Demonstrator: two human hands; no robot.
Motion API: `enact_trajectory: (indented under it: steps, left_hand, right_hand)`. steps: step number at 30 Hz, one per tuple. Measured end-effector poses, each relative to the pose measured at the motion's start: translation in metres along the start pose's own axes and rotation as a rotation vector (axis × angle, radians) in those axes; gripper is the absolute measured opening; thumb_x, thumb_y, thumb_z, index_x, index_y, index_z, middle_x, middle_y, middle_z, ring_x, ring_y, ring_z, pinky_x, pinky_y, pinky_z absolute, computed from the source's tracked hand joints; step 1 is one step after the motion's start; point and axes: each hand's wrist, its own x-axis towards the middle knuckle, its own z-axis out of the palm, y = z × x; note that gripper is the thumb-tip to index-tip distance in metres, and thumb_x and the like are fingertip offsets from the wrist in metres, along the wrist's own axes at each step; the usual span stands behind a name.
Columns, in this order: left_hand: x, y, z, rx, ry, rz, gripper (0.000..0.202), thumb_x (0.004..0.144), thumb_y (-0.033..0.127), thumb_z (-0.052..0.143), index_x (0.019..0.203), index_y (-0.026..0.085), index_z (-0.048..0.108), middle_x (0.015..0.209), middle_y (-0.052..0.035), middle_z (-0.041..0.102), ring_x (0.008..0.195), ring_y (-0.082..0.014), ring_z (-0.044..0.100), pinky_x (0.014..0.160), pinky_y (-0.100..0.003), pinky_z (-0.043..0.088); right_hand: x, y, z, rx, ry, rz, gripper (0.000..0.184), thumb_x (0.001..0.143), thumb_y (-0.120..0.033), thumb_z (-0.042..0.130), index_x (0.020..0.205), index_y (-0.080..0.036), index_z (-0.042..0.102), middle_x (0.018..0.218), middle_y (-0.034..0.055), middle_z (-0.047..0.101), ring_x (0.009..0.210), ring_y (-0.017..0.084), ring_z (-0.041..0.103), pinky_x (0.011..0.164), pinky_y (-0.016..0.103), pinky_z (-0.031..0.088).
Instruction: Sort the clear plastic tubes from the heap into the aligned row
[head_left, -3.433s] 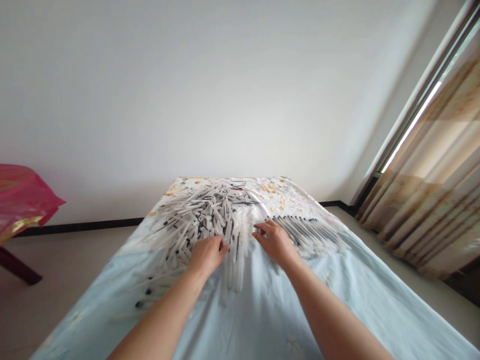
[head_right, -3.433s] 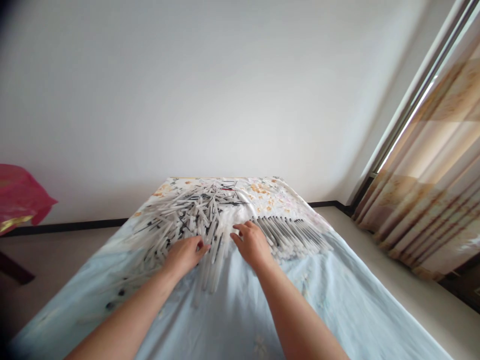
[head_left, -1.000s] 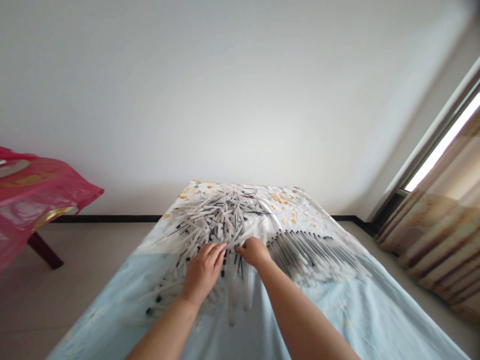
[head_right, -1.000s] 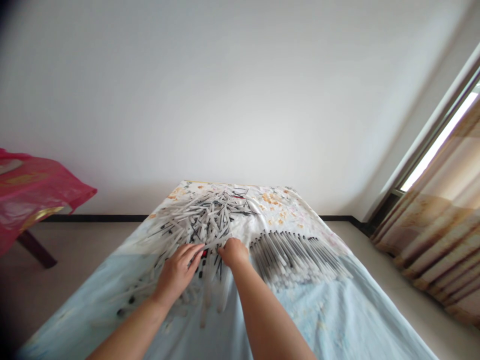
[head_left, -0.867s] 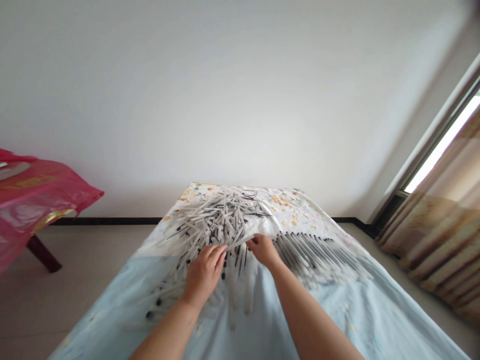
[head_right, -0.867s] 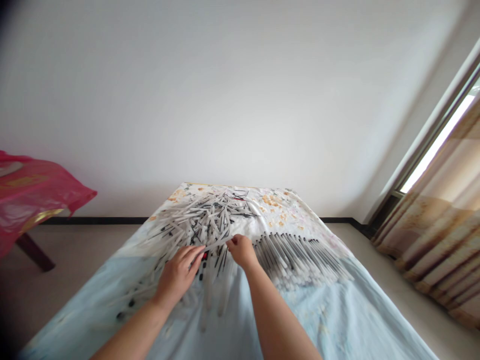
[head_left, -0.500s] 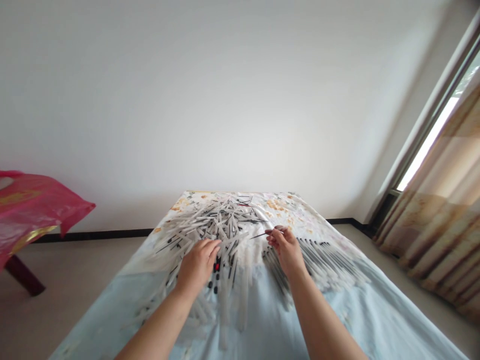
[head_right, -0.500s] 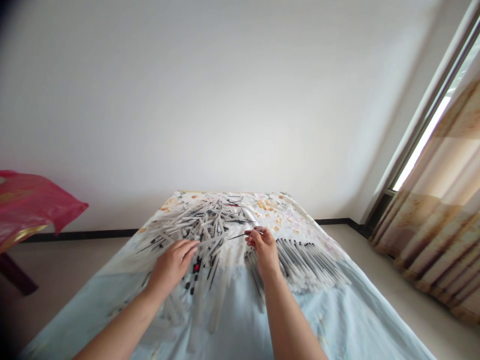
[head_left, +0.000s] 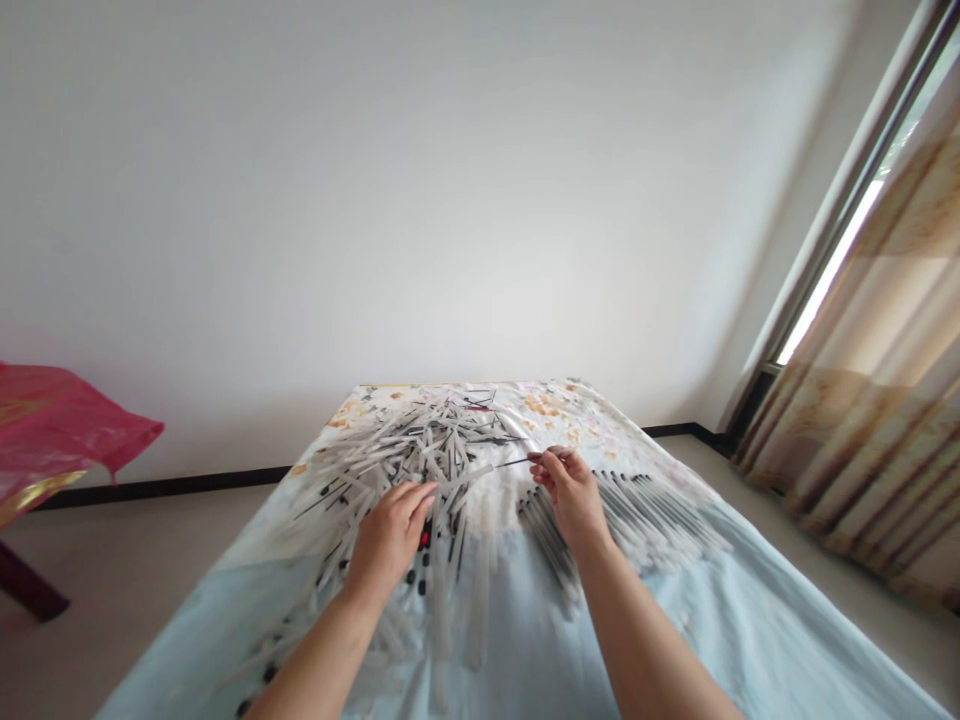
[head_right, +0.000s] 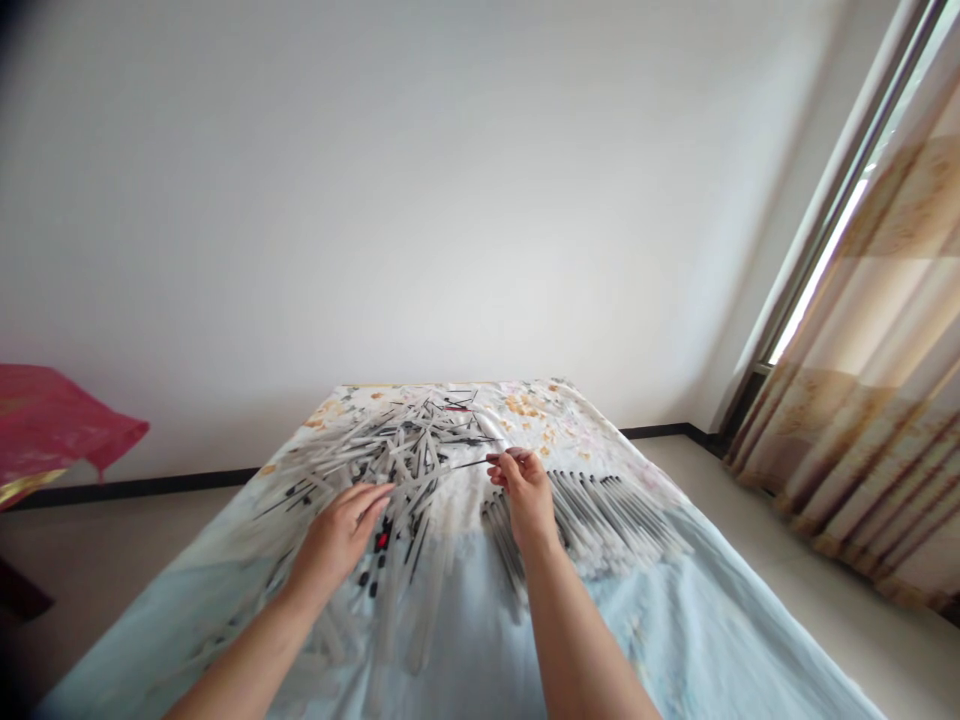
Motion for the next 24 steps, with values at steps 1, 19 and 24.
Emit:
enact_trajectory:
  steps: [1, 19, 24]
  left_hand:
    - [-0.001, 0.0, 0.001, -0.008, 0.006, 0.0, 0.027, 0.082, 0.03, 0.041, 0.1, 0.025, 0.061, 0.095, -0.0029, 0.062, 0.088, -0.0157, 0.058, 0.078, -0.028, 0.046]
    - [-0.007, 0.017, 0.008, -0.243, -0.056, -0.06, 0.023, 0.081, 0.023, 0.042, 0.097, 0.021, 0.059, 0.093, -0.0036, 0.063, 0.086, -0.0152, 0.058, 0.078, -0.028, 0.045]
    - [-0.009, 0.016, 0.009, -0.245, -0.054, -0.041, 0.023, 0.082, 0.022, 0.042, 0.098, 0.021, 0.059, 0.093, -0.0036, 0.062, 0.087, -0.0151, 0.058, 0.079, -0.028, 0.044]
  right_hand:
    - [-0.001, 0.0, 0.001, -0.011, -0.005, 0.002, 0.018, 0.068, -0.03, 0.063, 0.075, -0.019, 0.051, 0.076, 0.0011, 0.065, 0.058, 0.008, 0.055, 0.058, 0.021, 0.042]
    - [-0.027, 0.019, 0.031, -0.188, -0.165, 0.101, 0.053, 0.077, -0.055, 0.042, 0.114, -0.018, 0.05, 0.095, 0.0095, 0.063, 0.083, 0.018, 0.06, 0.072, 0.031, 0.046]
    - [-0.039, 0.018, 0.038, -0.359, -0.395, 0.037, 0.048, 0.081, -0.051, 0.039, 0.116, -0.02, 0.051, 0.109, 0.008, 0.059, 0.099, 0.02, 0.054, 0.085, 0.034, 0.041]
